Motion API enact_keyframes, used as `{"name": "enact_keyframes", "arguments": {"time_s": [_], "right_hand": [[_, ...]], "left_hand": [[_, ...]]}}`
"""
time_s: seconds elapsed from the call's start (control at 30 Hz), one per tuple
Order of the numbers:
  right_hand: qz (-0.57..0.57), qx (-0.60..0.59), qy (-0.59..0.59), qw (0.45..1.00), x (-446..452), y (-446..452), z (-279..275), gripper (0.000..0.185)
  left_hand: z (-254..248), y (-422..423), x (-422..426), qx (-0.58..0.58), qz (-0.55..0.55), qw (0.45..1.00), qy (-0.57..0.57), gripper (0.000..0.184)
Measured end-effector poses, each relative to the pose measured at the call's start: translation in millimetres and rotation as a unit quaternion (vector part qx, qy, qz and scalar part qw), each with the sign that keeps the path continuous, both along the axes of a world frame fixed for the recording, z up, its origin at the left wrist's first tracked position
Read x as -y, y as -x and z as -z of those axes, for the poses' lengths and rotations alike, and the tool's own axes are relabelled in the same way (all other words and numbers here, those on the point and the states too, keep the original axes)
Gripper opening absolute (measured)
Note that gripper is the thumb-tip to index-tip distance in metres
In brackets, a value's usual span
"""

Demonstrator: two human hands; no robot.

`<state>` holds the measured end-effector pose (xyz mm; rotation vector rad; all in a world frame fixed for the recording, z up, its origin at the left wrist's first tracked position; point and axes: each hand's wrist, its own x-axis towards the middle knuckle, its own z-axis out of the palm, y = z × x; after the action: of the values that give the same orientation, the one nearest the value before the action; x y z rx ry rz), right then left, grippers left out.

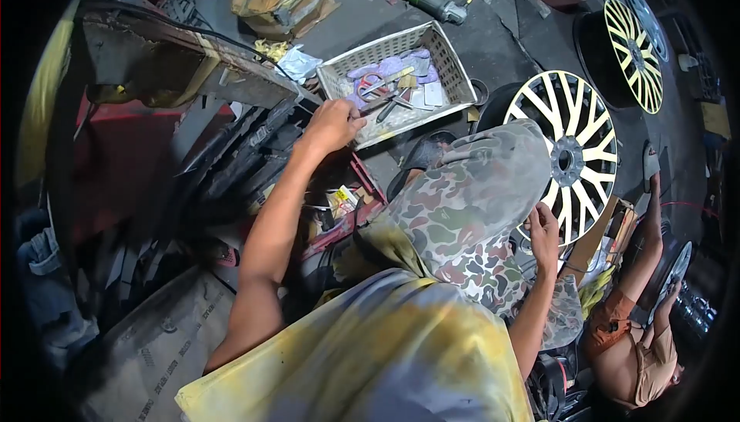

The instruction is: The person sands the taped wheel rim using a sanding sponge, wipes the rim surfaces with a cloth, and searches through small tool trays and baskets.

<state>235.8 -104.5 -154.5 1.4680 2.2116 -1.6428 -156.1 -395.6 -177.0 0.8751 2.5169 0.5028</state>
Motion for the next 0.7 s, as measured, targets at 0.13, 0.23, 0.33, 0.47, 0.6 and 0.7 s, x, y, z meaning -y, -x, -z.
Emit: {"name": "enact_keyframes", "arguments": {"time_s": [0.13, 0.23, 0.33, 0.47, 0.6, 0.7], "right_hand": [[-0.039, -0.019, -0.072, 0.996, 10, -8, 27, 0.027], [-0.073, -0.016, -0.109, 0.991, 20, -3, 22, 0.022], [-0.089, 0.009, -0.131, 0.987, 25, 1, 15, 0.018], [-0.112, 0.025, -0.141, 0.983, 28, 5, 10, 0.019], [-0.136, 0.018, -0.186, 0.973, 29, 5, 9, 0.021], [-0.141, 0.019, -0.196, 0.970, 30, 4, 10, 0.023]], "left_hand": [[-2, -9, 44, 0.237, 0.011, 0.971, -0.032, 0.022], [32, -34, 99, 0.195, 0.062, 0.975, 0.088, 0.020], [70, -74, 139, 0.188, 0.061, 0.969, 0.148, 0.021], [57, -109, 151, 0.338, 0.070, 0.907, 0.243, 0.025], [131, -129, 207, 0.272, 0.032, 0.922, 0.275, 0.029], [150, -139, 233, 0.267, -0.093, 0.931, 0.231, 0.037]]}}
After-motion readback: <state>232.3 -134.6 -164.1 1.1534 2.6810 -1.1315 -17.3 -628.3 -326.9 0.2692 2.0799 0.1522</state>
